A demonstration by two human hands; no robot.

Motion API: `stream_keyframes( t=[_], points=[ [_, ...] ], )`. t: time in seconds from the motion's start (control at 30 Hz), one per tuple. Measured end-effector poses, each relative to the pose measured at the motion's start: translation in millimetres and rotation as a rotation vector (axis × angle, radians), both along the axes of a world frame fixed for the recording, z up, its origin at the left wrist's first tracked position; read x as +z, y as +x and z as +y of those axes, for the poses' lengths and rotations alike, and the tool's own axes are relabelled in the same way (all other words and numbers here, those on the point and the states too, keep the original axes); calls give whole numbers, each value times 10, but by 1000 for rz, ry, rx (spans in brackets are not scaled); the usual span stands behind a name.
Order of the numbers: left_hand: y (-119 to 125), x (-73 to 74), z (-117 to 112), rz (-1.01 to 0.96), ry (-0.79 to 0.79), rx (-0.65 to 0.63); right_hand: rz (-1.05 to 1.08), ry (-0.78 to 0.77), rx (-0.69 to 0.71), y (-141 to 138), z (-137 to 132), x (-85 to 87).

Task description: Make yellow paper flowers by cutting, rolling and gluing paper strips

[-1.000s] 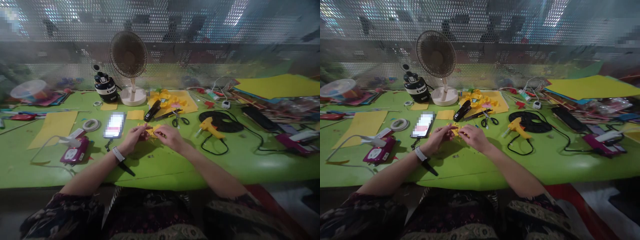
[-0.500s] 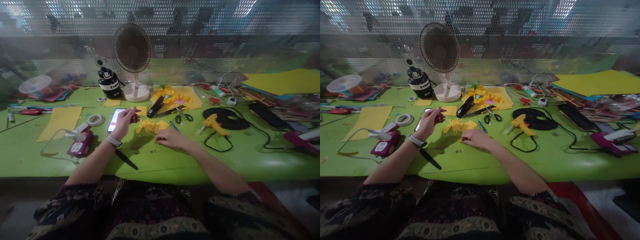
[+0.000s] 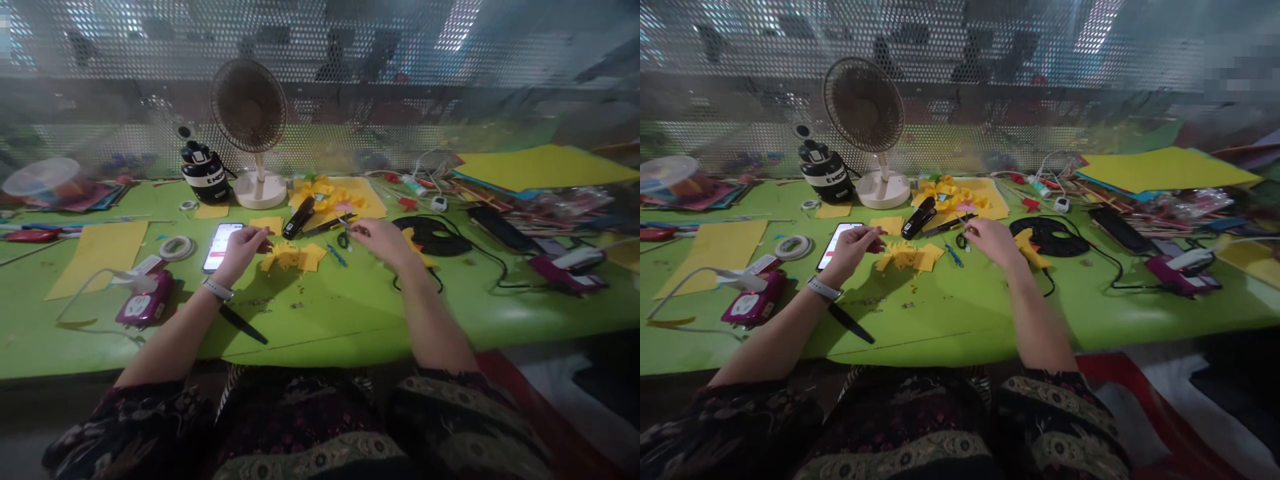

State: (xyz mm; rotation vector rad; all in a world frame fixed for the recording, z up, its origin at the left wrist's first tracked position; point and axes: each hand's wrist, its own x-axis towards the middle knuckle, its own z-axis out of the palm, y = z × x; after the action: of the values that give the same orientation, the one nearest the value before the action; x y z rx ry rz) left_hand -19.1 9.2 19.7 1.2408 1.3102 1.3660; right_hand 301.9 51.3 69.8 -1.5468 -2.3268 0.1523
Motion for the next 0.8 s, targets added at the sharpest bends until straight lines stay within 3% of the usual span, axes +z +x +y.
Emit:
stream_keyframes(
  t=[0.2, 0.5, 0.63, 0.8],
  points=[
    [24, -12, -20, 124, 64, -3, -53, -73, 35, -70, -23, -14],
    [-25, -156, 40, 384, 57, 15, -148, -130, 131, -250, -108, -78],
    [-93, -45, 119, 546, 85, 106, -122, -154, 146, -277, -138, -50],
    [-55, 223, 223, 1026, -46, 56, -108, -128, 155, -246, -150, -29]
  ],
)
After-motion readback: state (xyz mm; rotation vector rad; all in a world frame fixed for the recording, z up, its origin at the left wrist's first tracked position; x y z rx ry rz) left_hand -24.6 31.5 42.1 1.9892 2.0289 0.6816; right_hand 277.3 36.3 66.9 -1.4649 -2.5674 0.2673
